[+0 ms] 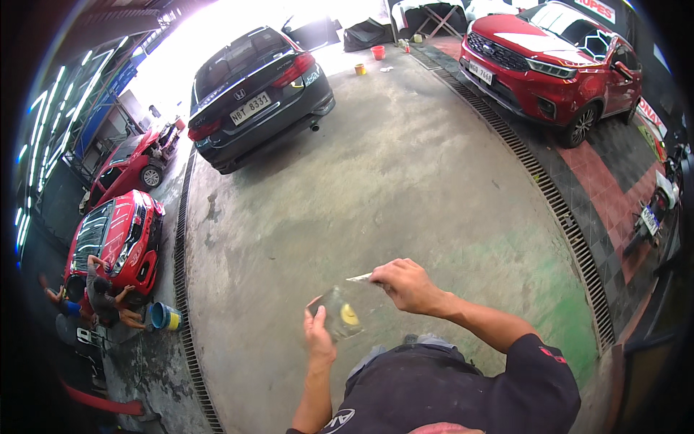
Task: The person applies yellow body filler to a taped-off section on the rear quarter panel of a dark grey car using a metal spreader. They repeatedly scoop the filler from a container and smooth it onto the surface, working within the boundaries of masking tape.
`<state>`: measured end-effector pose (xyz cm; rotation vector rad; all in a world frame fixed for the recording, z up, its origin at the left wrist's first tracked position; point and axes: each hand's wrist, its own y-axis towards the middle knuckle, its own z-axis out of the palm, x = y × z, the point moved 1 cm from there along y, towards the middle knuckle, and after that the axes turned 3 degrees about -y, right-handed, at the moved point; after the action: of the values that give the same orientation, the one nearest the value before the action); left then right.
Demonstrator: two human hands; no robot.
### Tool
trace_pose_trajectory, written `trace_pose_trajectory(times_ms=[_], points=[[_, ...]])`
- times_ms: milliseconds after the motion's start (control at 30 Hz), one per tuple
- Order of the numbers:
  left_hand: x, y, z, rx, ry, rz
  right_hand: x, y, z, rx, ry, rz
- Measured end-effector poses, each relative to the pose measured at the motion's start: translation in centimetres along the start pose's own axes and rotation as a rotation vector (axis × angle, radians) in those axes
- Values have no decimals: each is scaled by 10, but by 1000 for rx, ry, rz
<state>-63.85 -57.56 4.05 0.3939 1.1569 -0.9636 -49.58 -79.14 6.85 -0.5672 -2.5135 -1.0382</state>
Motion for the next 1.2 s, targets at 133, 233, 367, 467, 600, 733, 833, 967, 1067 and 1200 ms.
trace_pose_trajectory(times_ms=[133, 233, 367, 467, 600, 733, 833, 967, 1067, 1200], points=[[32, 20, 48, 225, 206, 193, 8, -12, -8, 182, -276, -311], [32, 34, 82, 168, 339, 181, 3, -29, -11, 231, -160, -196], [44, 82, 91, 116, 21, 85, -13, -31, -41, 310, -146, -105], [34, 119, 111, 48, -328, -168, -37, -21, -55, 259, -174, -104], [77, 168, 131, 215, -69, -320, -54, 12, -38, 67, -76, -193], [78, 177, 192, 435, -229, -539, -107, 11, -18, -61, -57, -136], [54, 203, 213, 384, -330, -588, -167, 16, -43, -16, -150, -58], [35, 273, 234, 403, -452, -698, -205, 70, -66, 40, -310, -53], [24, 308, 261, 497, -568, -779, -193, 125, -42, -72, -156, -276], [36, 311, 268, 440, -620, -856, -217, 178, -42, -192, -178, -342]])
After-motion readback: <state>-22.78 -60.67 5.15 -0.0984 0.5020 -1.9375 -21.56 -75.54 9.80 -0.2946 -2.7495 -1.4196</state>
